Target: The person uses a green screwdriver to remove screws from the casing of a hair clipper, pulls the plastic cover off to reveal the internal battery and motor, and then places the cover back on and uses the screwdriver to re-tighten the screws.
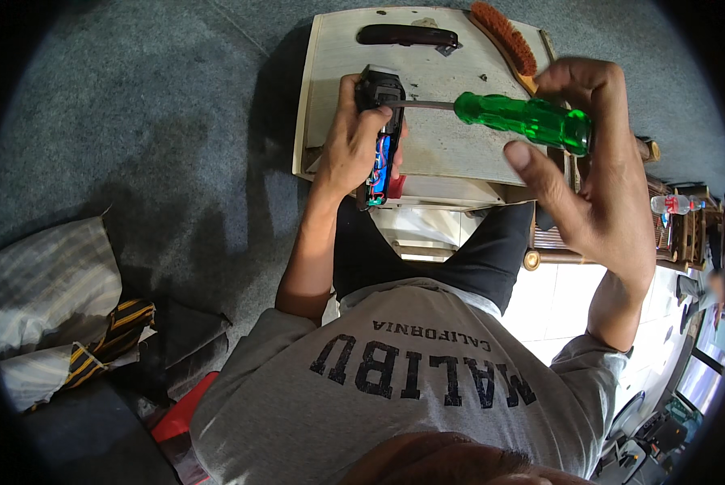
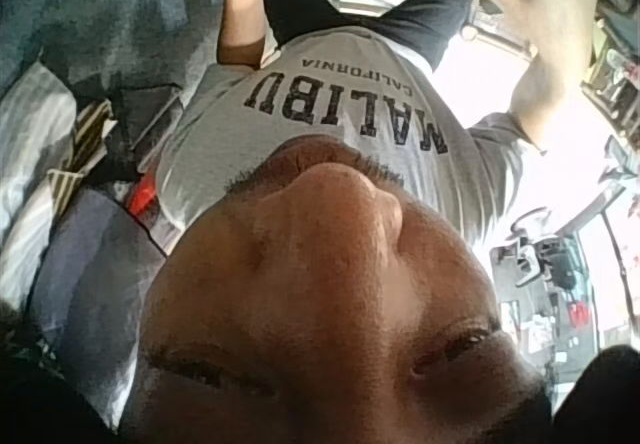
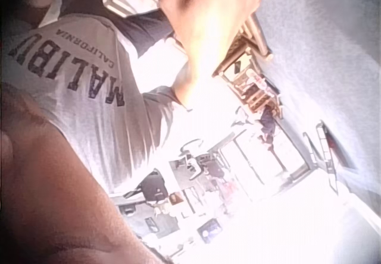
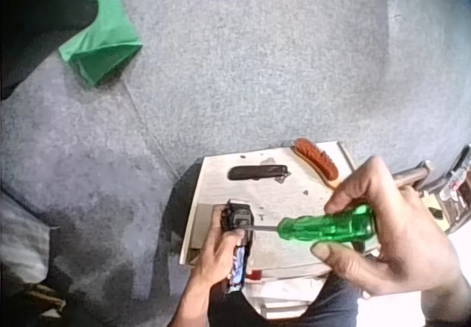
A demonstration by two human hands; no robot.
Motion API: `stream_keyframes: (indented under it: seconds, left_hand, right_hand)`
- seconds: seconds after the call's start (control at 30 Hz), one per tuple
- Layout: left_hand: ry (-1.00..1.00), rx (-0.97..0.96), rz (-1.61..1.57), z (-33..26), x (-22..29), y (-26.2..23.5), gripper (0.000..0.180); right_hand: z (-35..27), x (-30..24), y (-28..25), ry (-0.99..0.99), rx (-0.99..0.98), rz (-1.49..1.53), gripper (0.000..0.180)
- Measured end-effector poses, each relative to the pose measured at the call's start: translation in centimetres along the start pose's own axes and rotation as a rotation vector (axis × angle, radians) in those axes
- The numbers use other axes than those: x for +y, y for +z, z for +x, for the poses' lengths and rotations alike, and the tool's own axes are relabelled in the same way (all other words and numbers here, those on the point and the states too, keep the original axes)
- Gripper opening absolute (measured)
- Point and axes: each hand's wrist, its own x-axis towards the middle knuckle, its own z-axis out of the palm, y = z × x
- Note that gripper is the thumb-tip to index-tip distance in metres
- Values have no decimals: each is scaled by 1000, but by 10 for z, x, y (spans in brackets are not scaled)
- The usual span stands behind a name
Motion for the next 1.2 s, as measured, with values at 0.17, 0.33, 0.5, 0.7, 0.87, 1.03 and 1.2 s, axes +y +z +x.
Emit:
stream_keyframes:
  seconds: [0.17, 0.33, 0.5, 0.7, 0.87, 1.03, 1.2]
  left_hand:
    - [12, -54, -28, 0, -4, -5, 32]
    - [7, -57, -25, 0, -3, -4, 36]
    - [19, -49, -40, 2, -3, -3, 34]
    - [16, -40, -48, 0, -2, -3, 32]
    - [6, -50, -38, 1, -3, -3, 30]
    - [8, -46, -32, 1, -5, -3, 31]
    - [30, -54, -25, 1, -4, -4, 30]
  right_hand:
    - [-5, 8, -5, 90, -31, -81, 49]
    - [-5, 12, -13, 89, -120, -142, 57]
    - [-8, 11, -3, -30, 1, -64, 56]
    - [-11, 10, -5, 85, -56, -41, 55]
    - [-5, 0, -11, -32, -127, -174, 56]
    - [-6, -1, -8, -9, -107, -110, 53]
    - [-7, -1, -5, -30, -57, -118, 49]
